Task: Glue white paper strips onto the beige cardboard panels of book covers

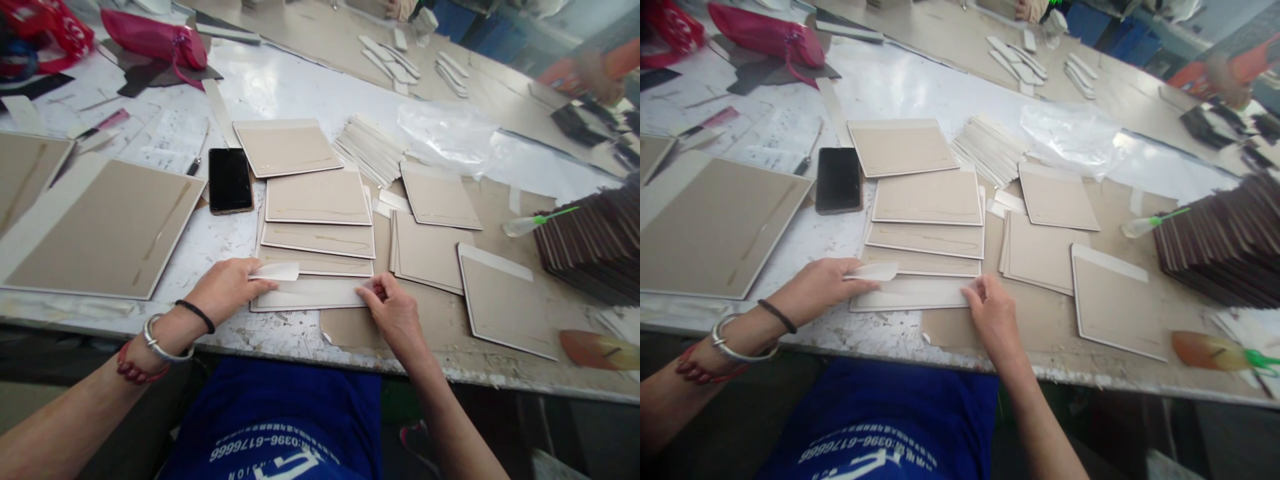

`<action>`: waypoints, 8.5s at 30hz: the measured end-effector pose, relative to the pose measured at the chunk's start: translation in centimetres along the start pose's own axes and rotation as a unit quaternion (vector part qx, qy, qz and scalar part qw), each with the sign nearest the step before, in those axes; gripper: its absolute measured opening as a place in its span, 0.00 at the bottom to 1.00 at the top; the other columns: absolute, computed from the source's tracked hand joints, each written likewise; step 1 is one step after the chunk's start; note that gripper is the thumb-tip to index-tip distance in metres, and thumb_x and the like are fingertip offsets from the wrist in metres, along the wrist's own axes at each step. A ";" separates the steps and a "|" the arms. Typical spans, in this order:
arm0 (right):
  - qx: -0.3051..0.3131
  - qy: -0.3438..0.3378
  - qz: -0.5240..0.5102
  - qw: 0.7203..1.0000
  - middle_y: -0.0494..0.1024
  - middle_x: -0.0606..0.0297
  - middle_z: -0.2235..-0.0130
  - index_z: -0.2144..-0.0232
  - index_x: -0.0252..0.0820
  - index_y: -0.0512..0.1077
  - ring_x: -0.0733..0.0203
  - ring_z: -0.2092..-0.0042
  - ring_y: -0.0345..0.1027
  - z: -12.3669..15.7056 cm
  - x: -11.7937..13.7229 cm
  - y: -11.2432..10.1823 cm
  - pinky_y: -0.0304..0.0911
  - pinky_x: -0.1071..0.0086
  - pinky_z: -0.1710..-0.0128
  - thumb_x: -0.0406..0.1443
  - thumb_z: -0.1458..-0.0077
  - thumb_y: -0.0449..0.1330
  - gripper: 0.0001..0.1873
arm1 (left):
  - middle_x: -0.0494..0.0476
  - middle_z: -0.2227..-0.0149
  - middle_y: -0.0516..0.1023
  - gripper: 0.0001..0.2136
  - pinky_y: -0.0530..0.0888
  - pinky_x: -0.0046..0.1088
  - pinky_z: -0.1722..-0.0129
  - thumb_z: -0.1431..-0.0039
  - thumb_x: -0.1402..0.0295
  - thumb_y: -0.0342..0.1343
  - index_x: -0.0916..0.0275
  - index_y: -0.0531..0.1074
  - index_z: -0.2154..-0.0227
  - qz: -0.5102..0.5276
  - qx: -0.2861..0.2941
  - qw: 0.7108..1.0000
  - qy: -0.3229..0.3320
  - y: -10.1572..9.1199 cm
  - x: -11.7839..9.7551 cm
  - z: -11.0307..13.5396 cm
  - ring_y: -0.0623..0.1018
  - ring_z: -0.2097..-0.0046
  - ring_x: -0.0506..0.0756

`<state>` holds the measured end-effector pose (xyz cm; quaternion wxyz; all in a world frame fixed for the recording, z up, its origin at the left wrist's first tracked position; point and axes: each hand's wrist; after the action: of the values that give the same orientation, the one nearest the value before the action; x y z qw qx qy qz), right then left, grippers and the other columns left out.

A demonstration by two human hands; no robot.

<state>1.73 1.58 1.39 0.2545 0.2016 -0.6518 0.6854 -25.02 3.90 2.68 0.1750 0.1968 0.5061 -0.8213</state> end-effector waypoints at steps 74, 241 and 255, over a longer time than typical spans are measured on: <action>-0.109 -0.329 0.225 0.911 0.69 0.56 0.48 0.45 0.37 0.60 0.50 0.43 0.55 3.4 -3.0 1.4 0.56 0.56 0.49 0.33 0.43 0.51 0.23 | 0.63 0.59 0.66 0.22 0.70 0.36 0.59 0.46 0.84 0.43 0.67 0.62 0.48 -0.181 -0.294 0.863 0.369 5.3 3.6 5.2 0.68 0.57 0.57; -0.067 -0.008 0.041 0.997 0.67 0.68 0.76 0.65 0.41 0.67 0.61 0.74 0.63 -2.8 1.4 1.2 0.58 0.69 0.72 0.45 0.50 0.52 0.15 | 0.48 0.80 0.63 0.12 0.61 0.27 0.71 0.49 0.60 0.50 0.59 0.60 0.83 0.085 -0.230 0.969 -0.018 0.8 0.2 -1.3 0.66 0.72 0.53; -0.048 0.014 0.051 0.997 0.66 0.69 0.76 0.65 0.42 0.66 0.61 0.74 0.64 -3.3 1.3 1.1 0.57 0.69 0.72 0.45 0.51 0.52 0.15 | 0.48 0.80 0.63 0.12 0.58 0.28 0.71 0.49 0.61 0.50 0.59 0.59 0.84 0.087 -0.209 0.974 -0.030 0.9 0.1 -1.6 0.65 0.72 0.53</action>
<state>0.22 4.93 1.06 0.2378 0.1464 -0.6898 0.6679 -24.41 4.91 1.27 0.2983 0.1746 0.6421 -0.6842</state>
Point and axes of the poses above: each hand's wrist, its own z-axis away from the middle knuckle, its own y-axis out of the palm, x = y × z
